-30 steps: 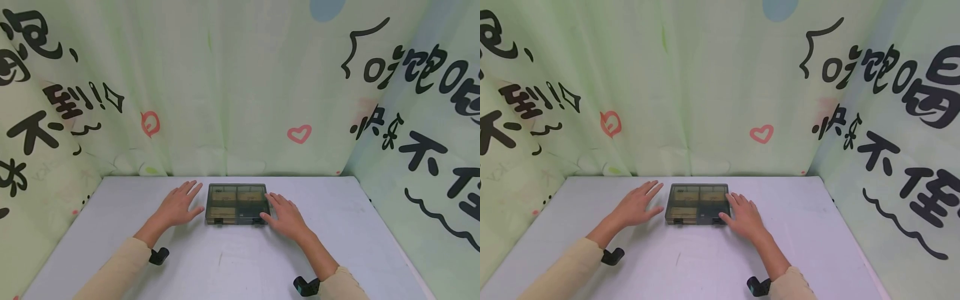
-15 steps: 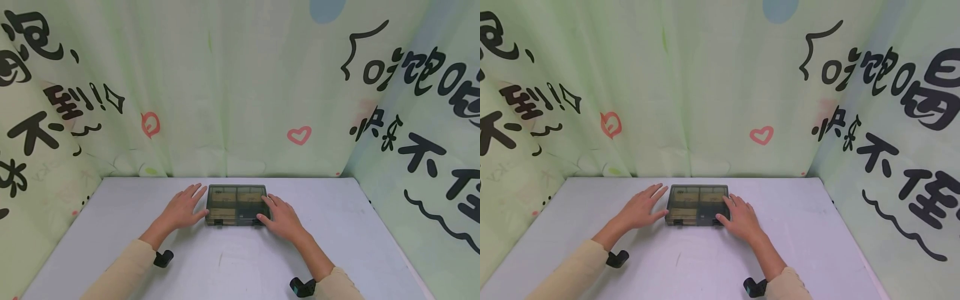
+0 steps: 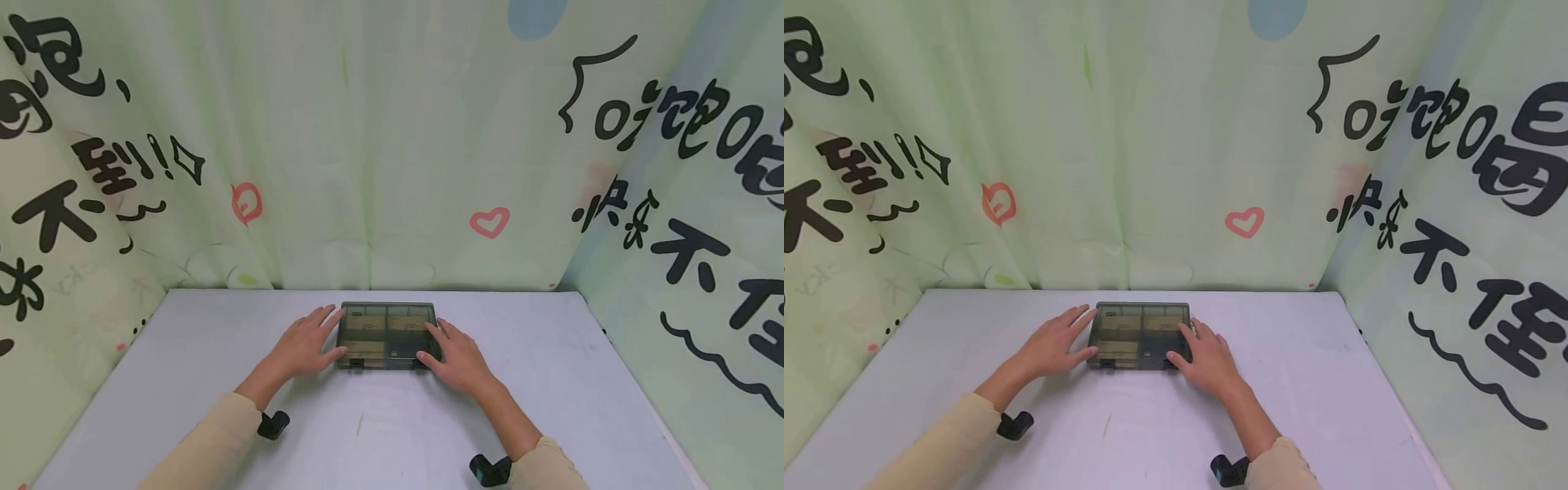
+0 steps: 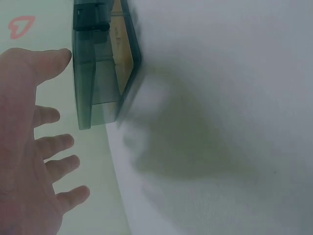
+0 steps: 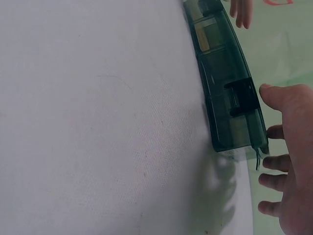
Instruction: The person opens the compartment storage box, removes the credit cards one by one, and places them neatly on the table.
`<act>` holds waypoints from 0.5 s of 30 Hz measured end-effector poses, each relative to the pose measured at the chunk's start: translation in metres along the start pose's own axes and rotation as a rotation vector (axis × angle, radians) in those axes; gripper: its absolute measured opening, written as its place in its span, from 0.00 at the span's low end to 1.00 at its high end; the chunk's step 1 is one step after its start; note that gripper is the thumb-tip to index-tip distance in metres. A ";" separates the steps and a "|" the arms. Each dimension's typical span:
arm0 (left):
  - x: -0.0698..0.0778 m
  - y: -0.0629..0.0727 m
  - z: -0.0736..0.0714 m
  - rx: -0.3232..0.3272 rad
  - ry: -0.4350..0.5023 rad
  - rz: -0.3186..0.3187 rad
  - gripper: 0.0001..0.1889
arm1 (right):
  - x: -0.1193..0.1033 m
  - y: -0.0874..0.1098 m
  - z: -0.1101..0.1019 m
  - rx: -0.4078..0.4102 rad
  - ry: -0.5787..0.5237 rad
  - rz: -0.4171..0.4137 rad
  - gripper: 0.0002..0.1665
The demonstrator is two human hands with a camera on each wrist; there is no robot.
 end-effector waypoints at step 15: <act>0.005 -0.003 0.006 -0.047 0.156 -0.041 0.40 | 0.002 -0.003 0.006 -0.030 -0.030 0.003 0.39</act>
Point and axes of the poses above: each hand's wrist, its own y-axis away from the middle knuckle, its own z-axis out of the palm, x = y × z, the point moved 1 cm from there along -y, towards the middle knuckle, and after that the axes turned 7 degrees about z, right-handed, at the moved point
